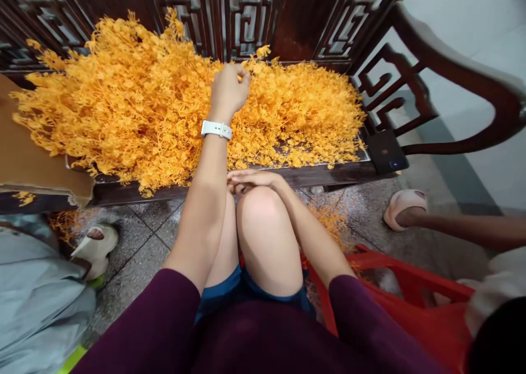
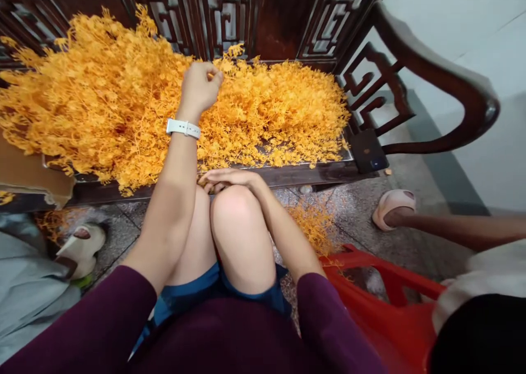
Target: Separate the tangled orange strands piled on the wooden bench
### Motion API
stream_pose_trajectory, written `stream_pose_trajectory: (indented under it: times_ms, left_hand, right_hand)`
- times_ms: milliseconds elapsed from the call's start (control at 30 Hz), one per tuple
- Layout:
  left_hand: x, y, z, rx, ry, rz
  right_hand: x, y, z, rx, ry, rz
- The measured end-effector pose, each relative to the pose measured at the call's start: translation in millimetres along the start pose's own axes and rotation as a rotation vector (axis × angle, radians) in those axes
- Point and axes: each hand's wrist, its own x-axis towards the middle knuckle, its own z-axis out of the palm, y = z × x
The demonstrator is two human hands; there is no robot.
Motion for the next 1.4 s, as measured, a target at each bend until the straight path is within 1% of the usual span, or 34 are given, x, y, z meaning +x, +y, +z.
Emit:
stream_pose_trajectory:
  times_ms: [67,100,133,200,267,333,400,467,500,567,600,633,700,767,833,900,933,967,1000,1033,1100,1167,1233,1333,1400]
  left_hand:
    - [3,-2,2.7,-0.029,0.047,0.003]
    - [4,-4,2.9,-0.038,0.078,-0.001]
    - [7,-6,2.3,-0.041,0.111,-0.017]
    - [10,-11,-0.8,-0.040,0.169,-0.073]
    - [11,-16,-5.8,-0.039,0.206,-0.124]
    - [9,-17,-11.2,-0.031,0.199,-0.168]
    - [3,-16,-14.8,-0.017,0.161,-0.209]
    - [-3,-13,-15.0,-0.011,0.125,-0.241]
    - [-6,-11,-13.9,-0.013,0.112,-0.249]
    - [-8,-8,-10.1,-0.018,0.100,-0.253]
    - [-9,-7,-7.9,-0.023,0.096,-0.250]
    - [-9,-7,-5.5,-0.031,0.090,-0.245]
    - [-7,-7,-1.1,-0.051,0.075,-0.239]
    - [-6,-5,3.0,-0.075,0.068,-0.234]
    - [-7,1,6.7,-0.074,0.119,-0.214]
    - [-12,14,10.2,-0.056,0.211,-0.158]
    - [-15,23,12.3,-0.052,0.248,-0.113]
    - [-19,33,14.8,-0.056,0.259,-0.055]
    - [-23,43,18.1,-0.075,0.233,0.016]
    - [-28,53,22.5,-0.096,0.174,0.094]
    - [-37,69,35.4,-0.109,-0.026,0.253]
    - [-45,76,53.9,-0.060,-0.226,0.380]
    - [-52,71,75.8,0.057,-0.355,0.424]
    - [-58,52,106.1,0.250,-0.487,0.359]
    - [-58,36,119.7,0.318,-0.540,0.351]
  right_hand:
    - [10,8,1,0.058,-0.050,0.001]
    - [11,11,0,0.100,-0.038,0.001]
    - [8,13,-1,0.155,0.009,-0.008]
    - [-3,16,-4,0.273,0.192,-0.082]
    - [-16,16,-8,0.354,0.436,-0.224]
    - [-26,11,-13,0.353,0.689,-0.366]
    - [-33,4,-20,0.228,0.940,-0.428]
    - [-40,-6,-27,0.061,1.128,-0.417]
    - [-44,-12,-30,0.004,1.182,-0.404]
    - [-54,-25,-37,-0.086,1.238,-0.405]
    - [-60,-33,-41,-0.172,1.280,-0.418]
    - [-67,-41,-46,-0.300,1.340,-0.432]
    - [-79,-60,-59,-0.656,1.490,-0.419]
    - [-89,-78,-75,-0.999,1.601,-0.301]
    - [-95,-94,-91,-1.204,1.633,-0.129]
    - [-97,-105,-105,-1.296,1.607,0.009]
    - [-98,-109,-110,-1.324,1.582,0.050]
    - [-98,-112,-114,-1.346,1.554,0.078]
    - [-100,-114,-117,-1.359,1.531,0.095]
    - [-101,-116,-119,-1.364,1.522,0.099]
    - [-107,-122,-123,-1.352,1.538,0.064]
    - [-115,-129,-126,-1.321,1.577,-0.014]
    - [-126,-137,-127,-1.288,1.626,-0.102]
    - [-145,-148,-127,-1.240,1.698,-0.201]
    - [-157,-150,-129,-1.231,1.650,-0.211]
